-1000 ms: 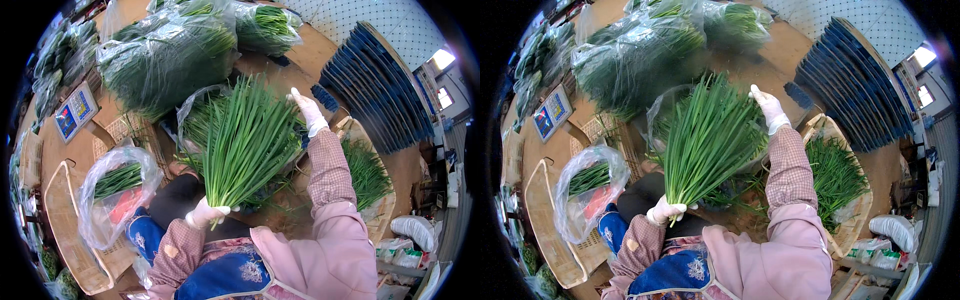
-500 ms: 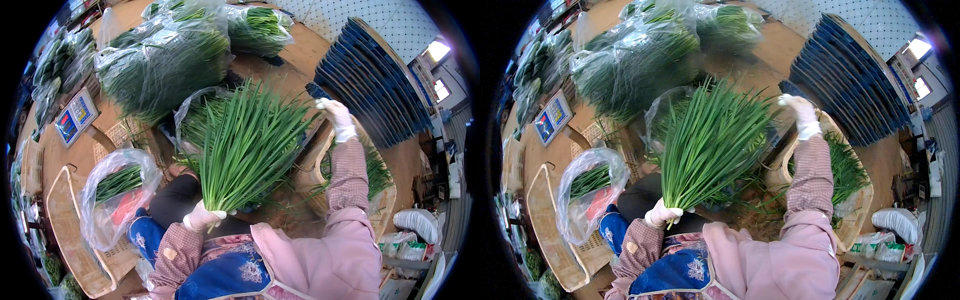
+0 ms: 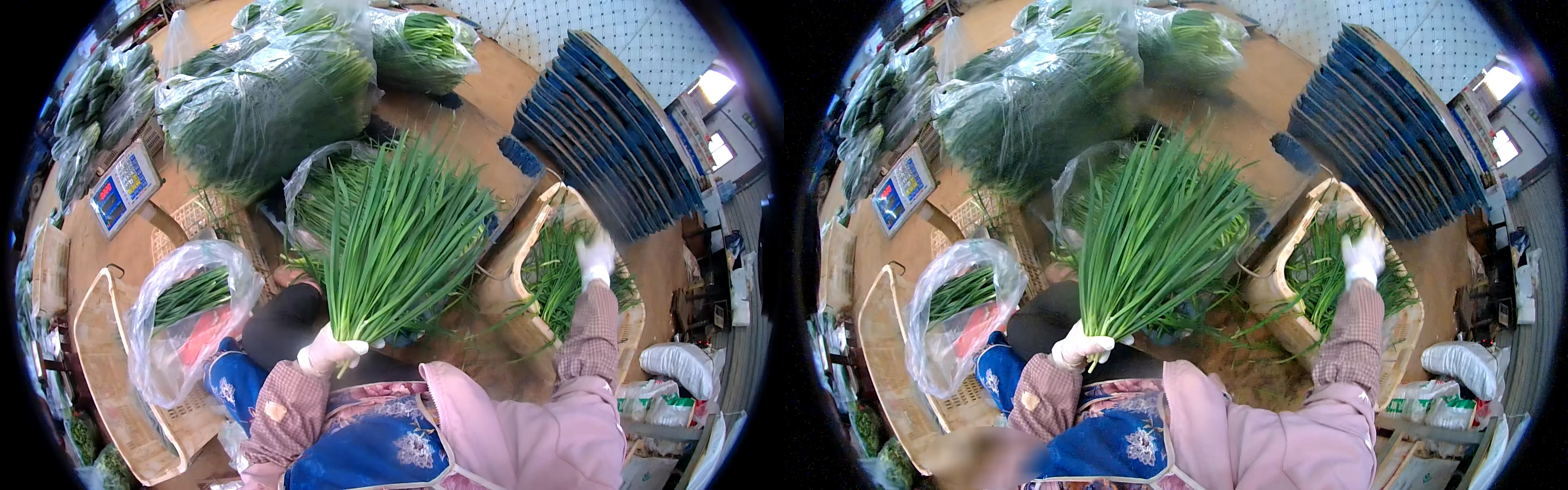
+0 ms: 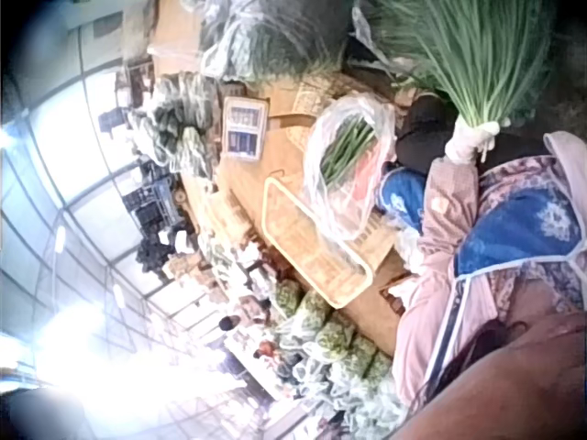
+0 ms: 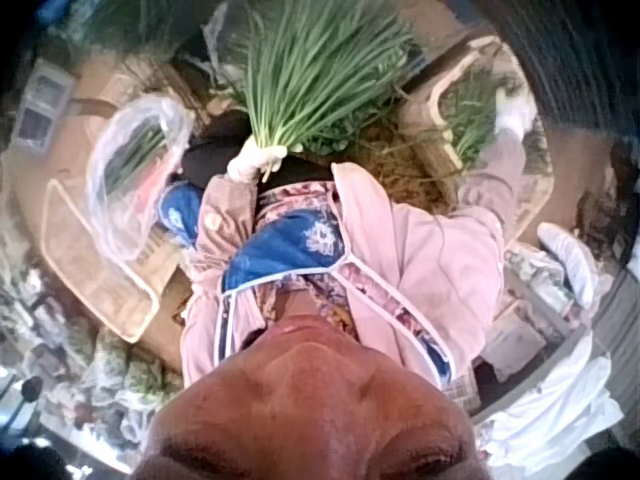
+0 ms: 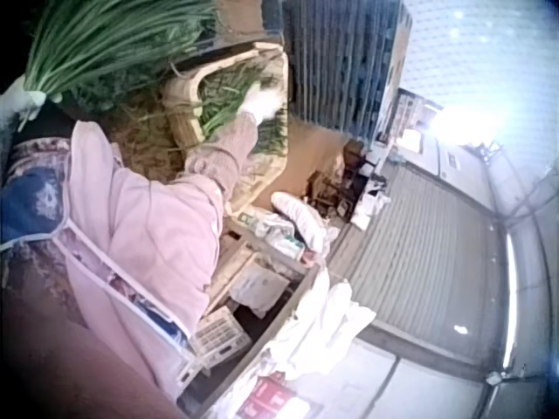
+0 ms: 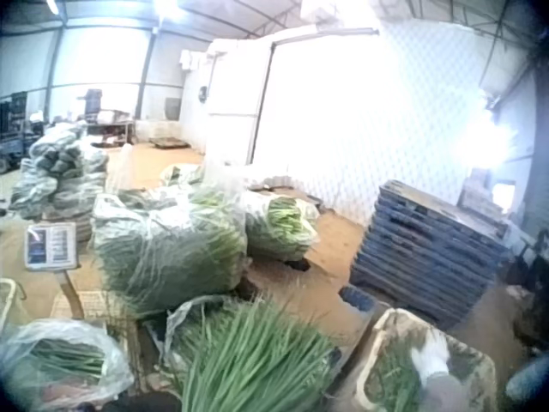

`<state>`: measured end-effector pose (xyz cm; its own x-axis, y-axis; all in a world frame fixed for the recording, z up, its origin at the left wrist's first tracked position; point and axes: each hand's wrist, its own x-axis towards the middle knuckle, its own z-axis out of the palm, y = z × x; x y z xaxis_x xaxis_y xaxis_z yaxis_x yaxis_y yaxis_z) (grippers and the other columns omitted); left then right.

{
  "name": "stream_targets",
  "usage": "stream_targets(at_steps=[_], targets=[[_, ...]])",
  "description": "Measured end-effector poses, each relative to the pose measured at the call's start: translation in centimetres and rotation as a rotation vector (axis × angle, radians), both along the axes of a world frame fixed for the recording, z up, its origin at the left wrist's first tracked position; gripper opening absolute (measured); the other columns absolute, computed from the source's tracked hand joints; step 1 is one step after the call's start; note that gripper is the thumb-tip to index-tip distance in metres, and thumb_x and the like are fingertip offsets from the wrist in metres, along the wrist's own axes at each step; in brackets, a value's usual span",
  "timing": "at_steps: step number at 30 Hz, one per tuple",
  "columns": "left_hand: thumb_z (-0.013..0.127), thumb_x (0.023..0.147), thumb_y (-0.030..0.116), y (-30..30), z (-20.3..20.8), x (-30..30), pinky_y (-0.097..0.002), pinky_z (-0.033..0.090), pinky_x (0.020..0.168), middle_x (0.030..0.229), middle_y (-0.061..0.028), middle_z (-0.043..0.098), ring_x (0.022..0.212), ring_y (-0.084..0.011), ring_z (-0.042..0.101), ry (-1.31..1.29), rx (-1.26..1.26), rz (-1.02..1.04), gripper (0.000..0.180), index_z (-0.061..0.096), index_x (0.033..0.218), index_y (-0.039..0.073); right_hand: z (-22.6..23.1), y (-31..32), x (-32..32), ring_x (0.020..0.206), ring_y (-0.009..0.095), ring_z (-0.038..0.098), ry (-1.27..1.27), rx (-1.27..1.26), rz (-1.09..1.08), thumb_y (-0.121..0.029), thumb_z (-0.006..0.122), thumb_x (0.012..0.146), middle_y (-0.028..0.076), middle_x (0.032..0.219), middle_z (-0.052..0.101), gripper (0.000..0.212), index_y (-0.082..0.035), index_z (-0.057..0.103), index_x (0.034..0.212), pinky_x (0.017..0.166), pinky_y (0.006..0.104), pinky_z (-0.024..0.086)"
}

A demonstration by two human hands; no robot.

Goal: The person sorts a bunch of green onions by hand, weighs them on a digital scale, and places them into a clear plastic bag.

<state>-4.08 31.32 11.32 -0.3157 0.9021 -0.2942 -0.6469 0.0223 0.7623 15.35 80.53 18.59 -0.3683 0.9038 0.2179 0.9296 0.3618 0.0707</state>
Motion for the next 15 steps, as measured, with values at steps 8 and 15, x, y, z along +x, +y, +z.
stream_targets(at_steps=[8, 15], targets=[[0.066, 0.069, 0.009, -0.8, -0.2, -0.5, -0.0182, 0.038, 0.042, 0.089, -0.0109, 0.064, 0.048, -0.0074, 0.048, 0.020, 0.009, -0.019, 0.044, 0.052, 0.110, 0.000, 4.8, -9.0, -18.4, 0.074, 0.017, 0.058, 0.683, -0.526, 0.728, -0.023, 0.060, 0.084, 0.007, 0.083, 0.065, 0.023, -0.004, 0.066, 0.093, 0.076, 0.0276, 0.043], [0.071, 0.066, 0.016, -0.5, -0.8, -0.5, -0.0195, 0.040, 0.039, 0.088, -0.0136, 0.064, 0.050, -0.0097, 0.052, 0.050, 0.014, -0.020, 0.051, 0.052, 0.110, -0.001, 0.3, -8.5, -20.7, 0.103, 0.022, 0.055, 0.109, -0.421, 0.999, -0.005, 0.050, 0.081, 0.011, 0.104, 0.061, 0.036, -0.014, 0.057, 0.115, 0.095, 0.0347, 0.036]])
